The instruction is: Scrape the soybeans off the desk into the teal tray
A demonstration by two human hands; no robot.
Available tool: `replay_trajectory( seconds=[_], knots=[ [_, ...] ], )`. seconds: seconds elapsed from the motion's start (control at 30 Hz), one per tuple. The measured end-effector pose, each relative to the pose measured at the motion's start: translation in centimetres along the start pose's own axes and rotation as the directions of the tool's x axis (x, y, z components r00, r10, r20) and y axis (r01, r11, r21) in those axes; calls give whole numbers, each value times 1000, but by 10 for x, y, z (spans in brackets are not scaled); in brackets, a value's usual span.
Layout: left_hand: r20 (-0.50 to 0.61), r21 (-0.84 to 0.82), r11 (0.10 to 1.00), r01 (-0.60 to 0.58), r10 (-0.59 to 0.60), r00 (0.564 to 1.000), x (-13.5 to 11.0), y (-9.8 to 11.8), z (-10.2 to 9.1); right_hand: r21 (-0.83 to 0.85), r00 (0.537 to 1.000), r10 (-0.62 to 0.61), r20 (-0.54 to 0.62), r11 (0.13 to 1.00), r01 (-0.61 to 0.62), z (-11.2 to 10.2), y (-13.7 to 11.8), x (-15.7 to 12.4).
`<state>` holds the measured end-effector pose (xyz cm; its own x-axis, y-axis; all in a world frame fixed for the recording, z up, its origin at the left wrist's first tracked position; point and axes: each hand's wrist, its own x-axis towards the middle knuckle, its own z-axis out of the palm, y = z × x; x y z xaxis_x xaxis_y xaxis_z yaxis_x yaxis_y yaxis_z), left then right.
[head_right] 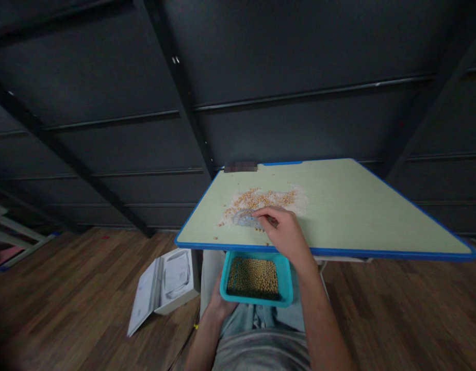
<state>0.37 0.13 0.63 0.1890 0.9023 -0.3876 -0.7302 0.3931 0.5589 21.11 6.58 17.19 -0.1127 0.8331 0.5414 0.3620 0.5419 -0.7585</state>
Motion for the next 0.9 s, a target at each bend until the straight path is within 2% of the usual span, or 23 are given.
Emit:
replay_trajectory(
  seconds=[0.23,0.53,0.9],
  knots=[
    [-31,-6,1000,-11,11,999,-1,1,3,13,999,-15,31,1000,15,-1,-4,-1],
    [18,-11,1000,-9,9,1000,1,-1,-1,68,995,-7,97,998,1,-1,-2,-3],
    [-21,6,1000,-15,15,1000,-1,0,2,60,991,-17,131,998,9,-3,-6,-4]
  ],
)
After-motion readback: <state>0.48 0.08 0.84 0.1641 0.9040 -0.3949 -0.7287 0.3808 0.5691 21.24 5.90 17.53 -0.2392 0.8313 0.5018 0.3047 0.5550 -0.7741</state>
